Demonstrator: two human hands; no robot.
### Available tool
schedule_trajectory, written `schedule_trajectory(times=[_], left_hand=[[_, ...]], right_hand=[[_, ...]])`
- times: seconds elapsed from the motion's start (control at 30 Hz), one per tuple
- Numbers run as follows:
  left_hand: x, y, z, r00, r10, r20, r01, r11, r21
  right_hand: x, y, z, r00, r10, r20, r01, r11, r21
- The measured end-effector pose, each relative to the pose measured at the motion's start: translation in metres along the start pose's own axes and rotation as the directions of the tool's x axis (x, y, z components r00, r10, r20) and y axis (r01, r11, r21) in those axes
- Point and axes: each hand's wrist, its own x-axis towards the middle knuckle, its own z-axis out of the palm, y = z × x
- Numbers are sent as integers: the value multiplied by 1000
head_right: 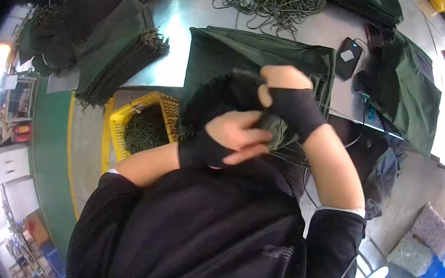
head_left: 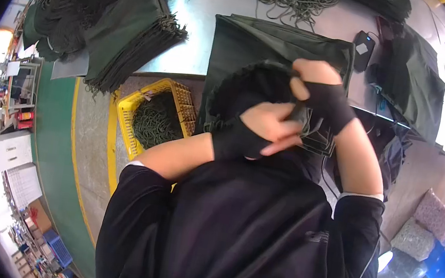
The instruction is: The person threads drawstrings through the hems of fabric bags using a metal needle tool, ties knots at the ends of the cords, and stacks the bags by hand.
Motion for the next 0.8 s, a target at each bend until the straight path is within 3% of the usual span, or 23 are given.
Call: schedule_trajectory(times=[0.03, 0.1, 0.17, 0.2, 0.23, 0.27, 0.3, 0.33, 0.37, 0.4, 0.43, 0.47, 0.5, 0.57, 0.6, 0.63, 0.67, 0.7, 0.77, 0.8], left_hand=[[-6, -2, -13, 1000, -27, -3, 27, 999, 41], [-18, -17, -52, 950, -149, -276, 217, 947, 236], [-29, -11, -57, 796, -241, -555, 481, 808, 341], [-53, -24, -54, 762, -507, -403, 601, 786, 145], [-67, -44, -68, 758, -501, -419, 601, 786, 148], [-75, -76, -91, 795, -407, -450, 501, 859, 109], [-78, -106, -112, 821, -309, -480, 389, 918, 75], [-74, -122, -124, 837, -208, -507, 266, 963, 43], [-24, -83, -171, 760, -33, -649, 292, 910, 296], [-1, -64, -206, 670, 38, -742, 371, 848, 378], [19, -55, -232, 612, 245, -752, 333, 783, 526], [28, -45, -250, 575, 300, -762, 344, 756, 557], [36, -20, -255, 593, 188, -783, 498, 678, 540], [7, -54, -254, 653, 194, -732, 277, 839, 469], [-8, -51, -232, 732, -49, -680, 192, 972, 137], [-43, -70, -207, 664, -570, -484, 297, 795, -528], [-54, -76, -177, 727, -497, -473, 500, 856, -131], [-73, -79, -155, 683, -598, -419, 705, 691, 162], [-102, -86, -115, 432, -856, -283, 888, 459, -32], [-140, -117, -89, 470, -805, -361, 845, 529, -80]], right_hand=[[-3, 7, -12, 995, -70, -72, 73, 997, 39], [-9, 5, -43, 958, -169, -234, 213, 960, 181], [-7, -6, -54, 941, -126, -314, 201, 955, 218], [-7, -11, -60, 944, -121, -308, 194, 956, 220], [1, -8, -69, 940, -136, -313, 209, 955, 212], [15, 1, -80, 810, -198, -552, 281, 957, 70], [26, 5, -91, 617, -265, -741, 308, 948, -83], [31, 0, -109, 545, -238, -804, 266, 958, -104], [32, -6, -127, 463, -209, -861, 215, 969, -120], [30, -11, -142, 379, -232, -896, 233, 961, -151], [31, -13, -153, 294, -259, -920, 256, 949, -185], [30, -3, -162, 265, -275, -924, 357, 918, -171], [14, -28, -170, 365, -195, -910, 341, 938, -65], [-5, -8, -152, 533, -245, -810, 295, 951, -93], [-13, -3, -130, 603, -231, -763, 269, 960, -78], [-20, 5, -105, 670, -217, -710, 243, 968, -67], [-26, 14, -75, 795, -88, -600, 152, 987, 57], [-33, 20, -44, 893, 44, -448, 36, 985, 169], [-44, 22, 4, 932, 259, -252, -253, 966, 56], [-47, 29, 27, 937, 262, -232, -256, 965, 58]])
